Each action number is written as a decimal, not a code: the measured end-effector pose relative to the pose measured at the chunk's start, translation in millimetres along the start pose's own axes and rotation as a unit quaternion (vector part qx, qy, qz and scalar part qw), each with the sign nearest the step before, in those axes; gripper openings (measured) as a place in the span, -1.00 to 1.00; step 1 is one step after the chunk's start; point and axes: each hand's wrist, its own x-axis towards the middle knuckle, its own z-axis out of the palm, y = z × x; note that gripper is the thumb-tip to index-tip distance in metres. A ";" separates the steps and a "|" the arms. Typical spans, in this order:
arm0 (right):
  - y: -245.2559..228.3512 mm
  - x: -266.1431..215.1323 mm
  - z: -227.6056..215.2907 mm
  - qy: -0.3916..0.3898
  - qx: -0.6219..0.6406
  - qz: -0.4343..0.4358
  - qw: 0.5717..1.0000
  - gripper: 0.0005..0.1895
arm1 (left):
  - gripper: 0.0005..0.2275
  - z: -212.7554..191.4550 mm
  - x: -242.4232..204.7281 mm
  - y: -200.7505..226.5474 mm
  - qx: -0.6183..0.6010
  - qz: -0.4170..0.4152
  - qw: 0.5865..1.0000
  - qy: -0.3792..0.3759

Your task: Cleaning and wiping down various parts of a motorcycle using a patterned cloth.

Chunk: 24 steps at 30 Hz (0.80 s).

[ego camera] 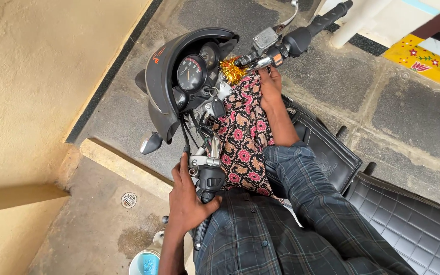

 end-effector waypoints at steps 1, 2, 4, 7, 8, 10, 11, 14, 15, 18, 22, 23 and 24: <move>5.0 2.0 -1.2 -0.001 0.001 0.001 1.000 -0.56 | 0.19 -0.2 0.2 -0.4 0.001 -0.001 1.000 0.001; 9.5 3.3 -3.5 0.059 0.010 0.023 0.998 -0.56 | 0.19 -0.1 0.1 -0.8 -0.001 0.000 1.000 -0.001; 19.1 6.8 -9.2 0.119 0.019 0.045 0.992 -0.55 | 0.19 0.3 0.2 -1.5 -0.003 0.000 1.000 -0.003; 29.0 13.4 -15.8 0.092 0.006 0.009 0.996 -0.57 | 0.18 0.8 0.2 -1.5 -0.006 0.013 1.000 0.009; 29.1 15.1 -16.5 0.125 0.012 0.029 0.992 -0.63 | 0.18 0.7 0.3 -1.3 -0.006 0.002 1.000 0.004; 25.2 15.7 -13.3 0.157 0.018 0.049 0.986 -0.68 | 0.18 0.6 0.5 -1.5 -0.005 -0.009 1.000 0.000; 21.2 14.6 -9.6 0.157 -0.059 0.040 0.985 -0.67 | 0.18 0.8 0.4 -1.9 -0.003 0.005 1.000 0.007; 10.8 11.1 -1.9 0.150 -0.158 0.058 0.974 -0.61 | 0.19 0.0 0.9 -0.3 -0.001 0.007 1.000 0.004; 7.6 10.6 0.8 0.143 -0.181 0.084 0.969 -0.59 | 0.19 -0.6 1.7 0.9 -0.001 -0.006 1.000 -0.006; 18.5 17.8 -6.0 0.127 -0.242 0.038 0.961 -0.58 | 0.19 -0.6 1.1 -0.3 0.003 -0.001 1.000 0.000; 2.9 10.9 5.2 0.141 -0.253 0.128 0.949 -0.48 | 0.19 -1.4 1.7 0.6 -0.003 0.003 1.000 0.000; 3.1 11.0 4.7 0.153 -0.255 0.141 0.944 -0.53 | 0.18 -2.1 1.7 1.5 -0.002 -0.007 1.000 -0.005; 2.9 11.9 4.8 0.165 -0.257 0.152 0.940 -0.54 | 0.18 -2.7 2.2 2.5 -0.001 -0.016 1.000 -0.010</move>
